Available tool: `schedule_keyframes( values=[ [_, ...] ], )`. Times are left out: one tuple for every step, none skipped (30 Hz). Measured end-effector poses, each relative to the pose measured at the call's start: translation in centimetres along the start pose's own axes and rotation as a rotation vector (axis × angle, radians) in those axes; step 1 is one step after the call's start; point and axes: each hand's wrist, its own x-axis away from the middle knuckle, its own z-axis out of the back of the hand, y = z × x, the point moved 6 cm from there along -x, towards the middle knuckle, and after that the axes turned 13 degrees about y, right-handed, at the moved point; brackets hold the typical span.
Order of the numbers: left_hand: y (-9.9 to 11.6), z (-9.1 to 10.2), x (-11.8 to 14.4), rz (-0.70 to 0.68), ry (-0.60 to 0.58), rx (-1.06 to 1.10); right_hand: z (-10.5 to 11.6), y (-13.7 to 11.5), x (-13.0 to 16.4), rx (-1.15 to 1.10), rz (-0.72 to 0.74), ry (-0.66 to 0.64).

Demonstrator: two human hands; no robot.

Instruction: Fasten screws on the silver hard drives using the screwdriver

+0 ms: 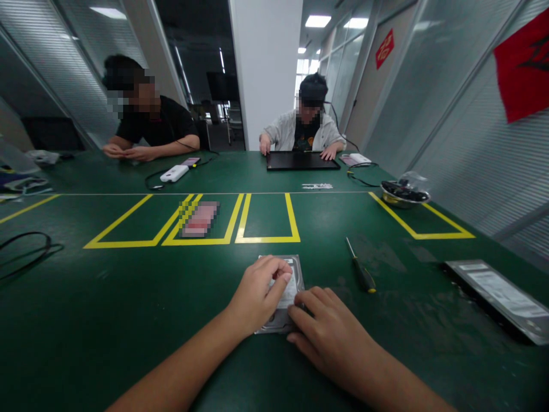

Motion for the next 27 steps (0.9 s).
schedule_keyframes(
  values=[
    [0.1, -0.2, -0.1, -0.025, -0.017, -0.036, 0.0, -0.2, 0.0, 0.013, 0.014, 0.025],
    [0.1, -0.4, -0.1, -0.042, -0.035, -0.072, 0.0, -0.5, 0.1, 0.017, 0.031, 0.054],
    [0.1, -0.6, -0.2, -0.053, -0.053, -0.108, 0.0, -0.8, 0.2, 0.013, 0.053, 0.087],
    [0.1, -0.7, -0.2, -0.060, -0.073, -0.139, 0.1, -1.2, 0.3, 0.000, 0.079, 0.118],
    [0.1, -0.9, -0.3, -0.065, -0.091, -0.164, 0.1, -1.6, 0.4, -0.019, 0.105, 0.148],
    [0.2, -1.1, -0.3, -0.071, -0.111, -0.185, 0.1, -1.9, 0.6, -0.040, 0.131, 0.178],
    [0.3, -1.3, -0.3, -0.084, -0.135, -0.200, 0.2, -2.2, 0.8, -0.060, 0.156, 0.204],
    [0.5, -1.6, -0.3, -0.103, -0.161, -0.214, 0.2, -2.5, 0.9, -0.079, 0.175, 0.223],
    [0.7, -1.8, -0.3, -0.122, -0.188, -0.229, 0.2, -2.7, 1.1, -0.096, 0.190, 0.238],
    [0.9, -2.1, -0.4, -0.139, -0.215, -0.250, 0.3, -2.8, 1.2, -0.110, 0.202, 0.248],
    [1.0, -2.4, -0.4, -0.150, -0.239, -0.275, 0.3, -2.9, 1.3, -0.118, 0.209, 0.255],
    [1.1, -2.7, -0.4, -0.156, -0.259, -0.302, 0.2, -3.0, 1.3, -0.123, 0.215, 0.253],
    [1.2, -2.9, -0.5, -0.159, -0.274, -0.329, 0.2, -3.0, 1.3, -0.124, 0.217, 0.249],
    [1.2, -3.1, -0.6, -0.160, -0.285, -0.355, 0.1, -3.0, 1.3, -0.123, 0.218, 0.244],
    [1.2, -3.3, -0.7, -0.162, -0.293, -0.380, 0.1, -2.9, 1.3, -0.120, 0.217, 0.238],
    [1.3, -3.4, -0.8, -0.165, -0.297, -0.405, 0.0, -2.9, 1.2, -0.117, 0.216, 0.227],
    [1.3, -3.5, -0.8, -0.168, -0.296, -0.429, 0.0, -3.0, 1.2, -0.116, 0.218, 0.217],
    [1.3, -3.6, -0.9, -0.171, -0.292, -0.451, -0.1, -3.0, 1.1, -0.119, 0.221, 0.204],
    [1.3, -3.6, -1.0, -0.172, -0.287, -0.470, -0.1, -3.0, 1.1, -0.124, 0.219, 0.189],
    [1.3, -3.6, -1.0, -0.171, -0.282, -0.481, -0.1, -3.1, 1.1, -0.133, 0.219, 0.171],
    [1.3, -3.5, -1.0, -0.169, -0.278, -0.485, -0.1, -3.1, 1.0, -0.144, 0.218, 0.155],
    [1.3, -3.5, -1.0, -0.165, -0.276, -0.482, -0.1, -3.1, 1.0, -0.154, 0.218, 0.141],
    [1.2, -3.5, -1.0, -0.160, -0.276, -0.475, -0.1, -3.2, 1.0, -0.163, 0.218, 0.130],
    [1.2, -3.4, -1.0, -0.155, -0.277, -0.465, -0.1, -3.2, 1.0, -0.170, 0.219, 0.121],
    [1.2, -3.4, -1.0, -0.150, -0.279, -0.454, -0.1, -3.1, 1.0, -0.176, 0.221, 0.114],
    [1.2, -3.5, -0.9, -0.145, -0.281, -0.444, 0.0, -3.1, 1.0, -0.181, 0.221, 0.110],
    [1.2, -3.5, -1.0, -0.140, -0.282, -0.436, 0.0, -3.1, 1.0, -0.184, 0.218, 0.107]
  ],
)
